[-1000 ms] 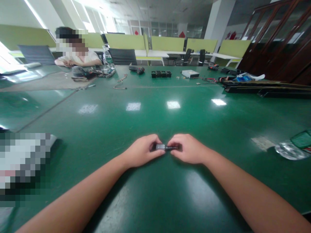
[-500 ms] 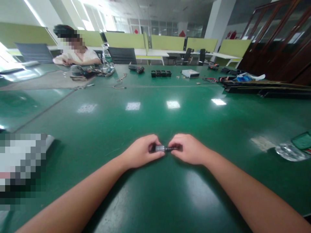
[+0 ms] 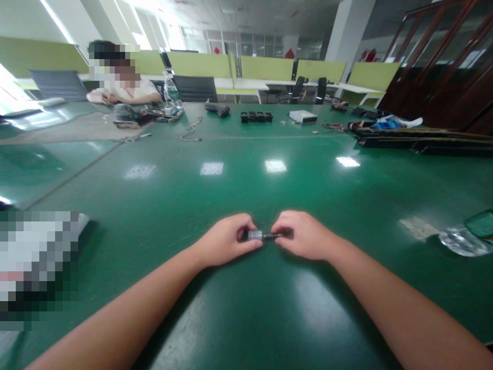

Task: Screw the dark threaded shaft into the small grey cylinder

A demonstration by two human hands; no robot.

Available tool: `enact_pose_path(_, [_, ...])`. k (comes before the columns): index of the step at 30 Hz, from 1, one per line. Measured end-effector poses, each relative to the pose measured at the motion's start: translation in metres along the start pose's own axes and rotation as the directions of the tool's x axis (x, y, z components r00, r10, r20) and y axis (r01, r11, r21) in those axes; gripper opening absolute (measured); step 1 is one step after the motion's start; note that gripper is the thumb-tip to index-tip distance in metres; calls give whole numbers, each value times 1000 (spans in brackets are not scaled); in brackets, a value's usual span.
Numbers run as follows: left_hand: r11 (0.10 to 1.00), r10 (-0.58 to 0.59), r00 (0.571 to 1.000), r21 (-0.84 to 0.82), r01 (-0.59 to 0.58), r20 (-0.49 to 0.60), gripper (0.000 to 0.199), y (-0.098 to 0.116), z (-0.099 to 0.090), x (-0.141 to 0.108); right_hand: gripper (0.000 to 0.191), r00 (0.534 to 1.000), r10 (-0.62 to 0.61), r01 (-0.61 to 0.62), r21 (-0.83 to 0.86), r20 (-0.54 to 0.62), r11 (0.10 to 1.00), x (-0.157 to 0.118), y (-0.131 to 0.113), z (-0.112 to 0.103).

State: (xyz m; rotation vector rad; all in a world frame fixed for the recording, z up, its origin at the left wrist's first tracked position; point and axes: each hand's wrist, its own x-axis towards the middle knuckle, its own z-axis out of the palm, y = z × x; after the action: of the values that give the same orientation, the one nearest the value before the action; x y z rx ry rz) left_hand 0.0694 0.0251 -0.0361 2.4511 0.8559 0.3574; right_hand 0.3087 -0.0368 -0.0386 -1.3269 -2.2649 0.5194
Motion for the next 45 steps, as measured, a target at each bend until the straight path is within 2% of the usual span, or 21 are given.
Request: enact_pose_path(45, [1000, -12, 1000, 0, 12, -16, 33, 2, 0, 2, 12, 996, 83, -83, -28, 15, 996, -7, 7, -14])
